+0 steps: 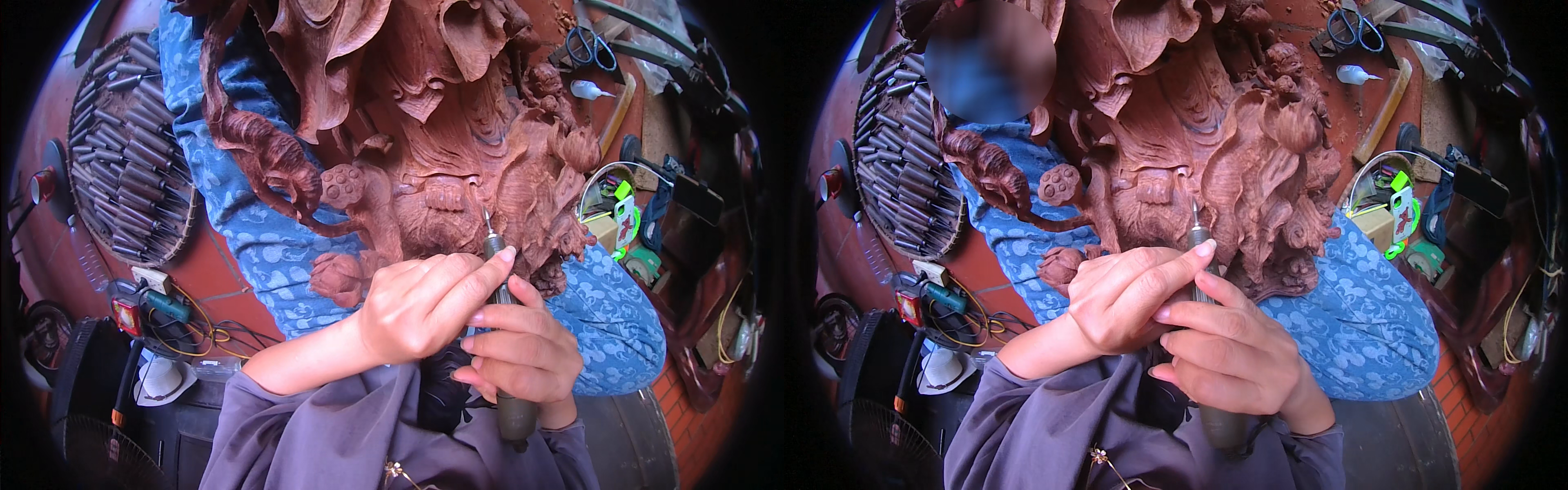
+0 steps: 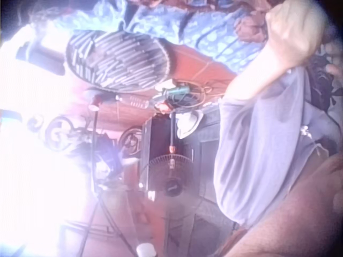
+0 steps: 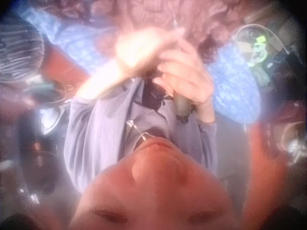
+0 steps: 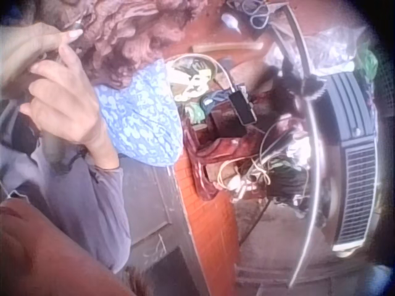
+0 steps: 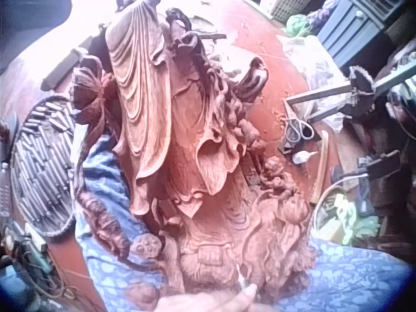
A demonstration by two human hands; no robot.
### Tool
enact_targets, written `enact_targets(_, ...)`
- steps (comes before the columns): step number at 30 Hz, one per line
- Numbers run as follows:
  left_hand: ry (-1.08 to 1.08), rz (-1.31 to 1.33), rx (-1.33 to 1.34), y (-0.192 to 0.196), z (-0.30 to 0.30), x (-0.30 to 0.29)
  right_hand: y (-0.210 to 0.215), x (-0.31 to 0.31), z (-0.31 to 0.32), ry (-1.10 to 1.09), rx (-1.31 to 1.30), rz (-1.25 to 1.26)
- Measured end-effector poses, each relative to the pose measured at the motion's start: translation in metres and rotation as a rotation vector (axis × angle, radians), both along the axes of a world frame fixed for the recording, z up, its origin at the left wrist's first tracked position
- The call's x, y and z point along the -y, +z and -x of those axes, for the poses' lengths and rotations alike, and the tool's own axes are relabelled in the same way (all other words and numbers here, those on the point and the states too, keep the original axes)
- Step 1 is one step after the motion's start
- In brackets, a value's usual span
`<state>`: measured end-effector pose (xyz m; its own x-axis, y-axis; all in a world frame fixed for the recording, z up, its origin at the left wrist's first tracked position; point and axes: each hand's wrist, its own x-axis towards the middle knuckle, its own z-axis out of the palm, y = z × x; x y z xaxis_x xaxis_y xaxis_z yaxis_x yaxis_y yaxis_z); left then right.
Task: The person carves a large reddish-brown wooden sculpture using a chisel and mallet, then switches to a rotary tool to refine details. The person works on the sculpture's surface, removing material and shaping features.
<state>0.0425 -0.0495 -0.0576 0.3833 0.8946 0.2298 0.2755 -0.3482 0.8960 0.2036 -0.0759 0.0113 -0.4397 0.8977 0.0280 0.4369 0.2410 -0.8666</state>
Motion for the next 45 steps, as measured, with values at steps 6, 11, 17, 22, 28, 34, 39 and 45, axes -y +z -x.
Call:
enact_targets(6,0.021,0.01,0.019,-0.002,0.002,-0.001,0.002,-0.006,0.006,-0.007,0.022,0.016)
enact_targets(11,0.01,0.031,-0.002,-0.003,0.005,-0.004,0.001,-0.009,0.012,-0.02,0.028,0.02)
enact_targets(17,0.036,0.057,-0.018,-0.002,0.005,-0.007,-0.001,-0.013,0.017,-0.032,0.052,0.023)
enact_targets(22,0.082,0.075,-0.012,-0.001,0.004,-0.009,-0.004,-0.016,0.02,-0.047,0.041,0.033)
enact_targets(28,0.1,0.077,-0.008,0.0,0.004,-0.013,-0.006,-0.017,0.023,-0.063,0.049,0.029)
enact_targets(34,0.094,0.076,-0.013,0.0,0.003,-0.012,-0.005,-0.017,0.022,-0.066,0.045,0.037)
enact_targets(39,0.078,0.074,-0.014,0.003,0.003,-0.007,0.002,-0.017,0.019,-0.059,0.03,0.064)
enact_targets(45,0.101,0.084,-0.003,0.002,0.002,-0.009,0.0,-0.017,0.021,-0.071,0.039,0.056)
